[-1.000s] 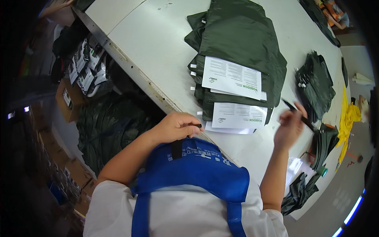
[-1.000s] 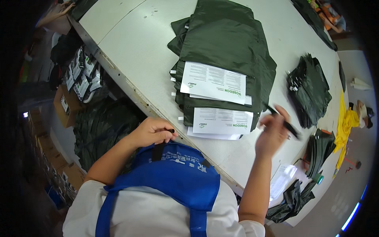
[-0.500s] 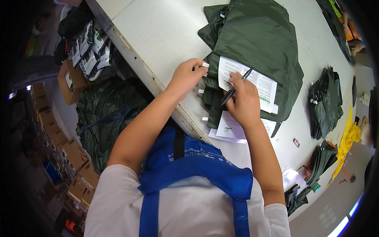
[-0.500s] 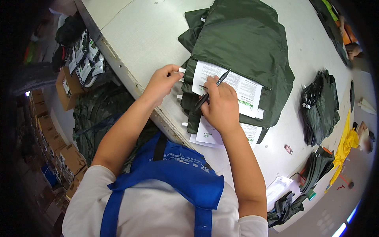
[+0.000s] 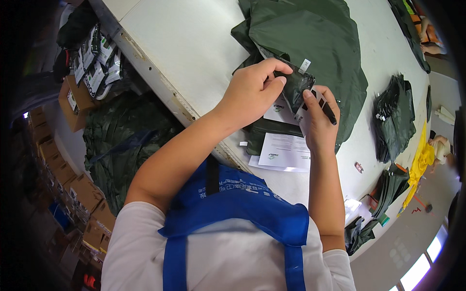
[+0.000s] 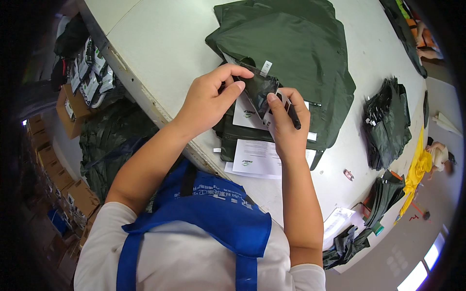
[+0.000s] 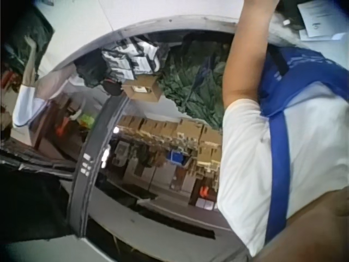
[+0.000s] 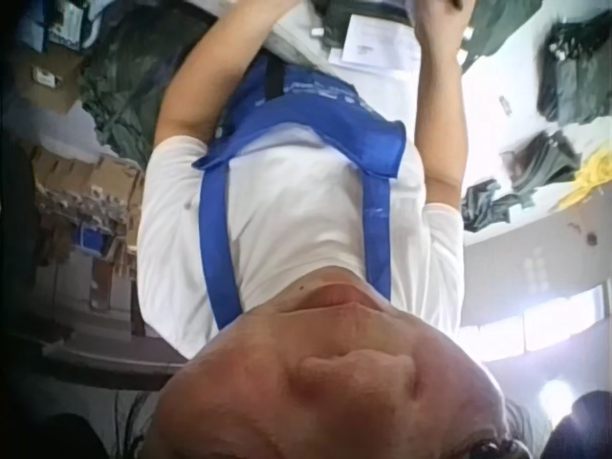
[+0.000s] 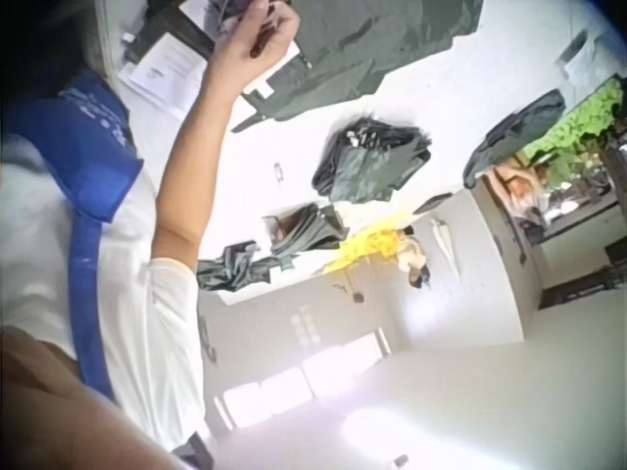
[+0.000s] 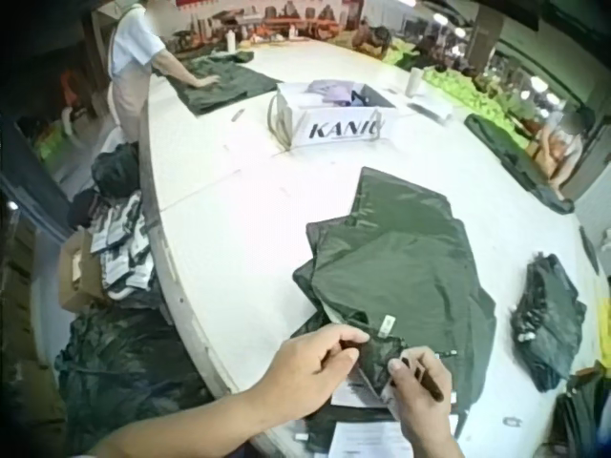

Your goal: The person labels a stack of folded green jackets with a marker, writing on the attached tags. They then unfold one jacket to inspect the interior and tags before refolding it.

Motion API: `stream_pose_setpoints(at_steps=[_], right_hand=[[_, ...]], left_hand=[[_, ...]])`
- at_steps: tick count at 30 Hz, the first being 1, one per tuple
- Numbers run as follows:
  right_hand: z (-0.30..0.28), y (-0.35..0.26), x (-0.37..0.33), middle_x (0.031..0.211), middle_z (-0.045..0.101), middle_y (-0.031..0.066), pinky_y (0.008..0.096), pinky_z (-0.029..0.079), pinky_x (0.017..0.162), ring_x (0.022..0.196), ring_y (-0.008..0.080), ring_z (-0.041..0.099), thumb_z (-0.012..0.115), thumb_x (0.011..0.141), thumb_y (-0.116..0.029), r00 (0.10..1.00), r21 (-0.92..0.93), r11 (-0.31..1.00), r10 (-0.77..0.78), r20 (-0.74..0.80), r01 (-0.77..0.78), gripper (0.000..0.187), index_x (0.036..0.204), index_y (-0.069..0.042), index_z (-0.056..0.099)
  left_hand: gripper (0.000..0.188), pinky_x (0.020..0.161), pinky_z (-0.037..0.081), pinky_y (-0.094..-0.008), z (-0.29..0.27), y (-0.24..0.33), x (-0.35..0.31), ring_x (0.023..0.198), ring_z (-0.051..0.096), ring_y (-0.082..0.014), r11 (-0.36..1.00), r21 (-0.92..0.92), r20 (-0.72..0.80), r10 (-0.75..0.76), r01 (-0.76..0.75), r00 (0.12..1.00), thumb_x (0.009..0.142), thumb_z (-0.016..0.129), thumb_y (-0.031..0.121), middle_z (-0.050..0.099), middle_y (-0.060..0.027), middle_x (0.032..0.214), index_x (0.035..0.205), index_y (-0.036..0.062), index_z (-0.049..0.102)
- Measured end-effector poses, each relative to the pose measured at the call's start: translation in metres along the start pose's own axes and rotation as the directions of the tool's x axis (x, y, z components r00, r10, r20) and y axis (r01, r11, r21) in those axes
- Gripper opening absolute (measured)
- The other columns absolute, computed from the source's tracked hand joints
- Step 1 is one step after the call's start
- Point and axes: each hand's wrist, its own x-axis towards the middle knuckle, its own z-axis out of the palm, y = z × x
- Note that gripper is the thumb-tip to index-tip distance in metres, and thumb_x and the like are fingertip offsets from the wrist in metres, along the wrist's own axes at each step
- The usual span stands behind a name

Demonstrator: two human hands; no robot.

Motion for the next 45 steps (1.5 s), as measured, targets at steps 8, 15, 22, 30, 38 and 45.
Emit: stream_pose_setpoints(at_steps=[8, 15, 22, 30, 38, 45], right_hand=[[0.000, 0.002, -0.029, 0.075, 0.062, 0.0113, 0.0300, 0.049, 0.061, 0.069, 0.0242, 0.062, 0.069, 0.081, -0.012, 0.873, -0.688, 0.585, -0.463, 0.151, 0.429, 0.018, 0.094, -0.003, 0.060], [-0.013, 0.023, -0.048, 0.093, 0.064, 0.0114, 0.0358, 0.046, 0.079, 0.079, 0.0255, 0.057, 0.063, 0.086, -0.023, 0.765, -0.497, 0.582, -0.505, 0.400, 0.644, 0.039, 0.117, -0.002, 0.056], [0.018, 0.019, -0.026, 0.077, 0.062, 0.0061, 0.0233, 0.045, 0.068, 0.069, 0.0104, 0.056, 0.055, 0.091, -0.010, 0.971, 0.119, 0.985, -0.150, 0.185, 0.129, 0.017, 0.101, 0.002, 0.062], [0.035, 0.039, -0.025, 0.068, 0.063, 0.0045, 0.0369, 0.042, 0.101, 0.064, 0.0077, 0.056, 0.067, 0.079, -0.005, 0.940, -0.084, 0.959, -0.245, 0.236, 0.271, 0.010, 0.080, 0.000, 0.058], [0.037, 0.042, -0.026, 0.068, 0.064, 0.0060, 0.0366, 0.044, 0.098, 0.064, 0.0100, 0.061, 0.067, 0.079, -0.006, 0.934, -0.198, 0.930, -0.259, 0.245, 0.310, 0.010, 0.080, 0.000, 0.059], [0.038, 0.044, -0.025, 0.066, 0.064, 0.0067, 0.0356, 0.046, 0.095, 0.064, 0.0117, 0.062, 0.067, 0.078, -0.005, 0.927, -0.223, 0.909, -0.303, 0.223, 0.351, 0.009, 0.080, 0.000, 0.059]], left_hand=[[0.026, 0.054, 0.042, -0.0220, 0.001, -0.013, -0.010, 0.067, 0.051, -0.0067, 0.866, -0.397, 0.138, -0.270, 0.303, 0.953, 0.095, 0.052, 0.022, 0.056, 0.0007, 0.076, 0.109, 0.0015, 0.059], [0.031, 0.046, 0.041, -0.0206, -0.012, -0.042, -0.041, 0.056, 0.053, -0.0091, 0.802, -0.346, 0.239, -0.426, 0.486, 0.873, 0.087, 0.064, 0.017, 0.061, -0.0080, 0.077, 0.109, -0.0042, 0.056], [0.021, 0.041, 0.037, -0.0193, -0.001, -0.057, -0.054, 0.055, 0.052, -0.0074, 0.748, -0.476, 0.100, -0.477, 0.463, 0.873, 0.085, 0.063, 0.004, 0.059, -0.0067, 0.075, 0.104, -0.0026, 0.055], [0.020, 0.043, 0.038, -0.0180, 0.004, -0.063, -0.064, 0.060, 0.056, -0.0079, 0.775, -0.517, -0.070, -0.460, 0.363, 0.885, 0.087, 0.061, 0.004, 0.061, -0.0063, 0.079, 0.105, -0.0041, 0.058], [0.019, 0.045, 0.039, -0.0179, 0.002, -0.061, -0.065, 0.058, 0.054, -0.0068, 0.770, -0.518, -0.019, -0.445, 0.372, 0.895, 0.088, 0.058, 0.002, 0.062, -0.0068, 0.077, 0.106, -0.0055, 0.060], [0.020, 0.045, 0.038, -0.0181, 0.002, -0.058, -0.065, 0.053, 0.051, -0.0062, 0.766, -0.517, -0.025, -0.459, 0.382, 0.888, 0.088, 0.059, 0.002, 0.062, -0.0070, 0.074, 0.105, -0.0061, 0.059]])
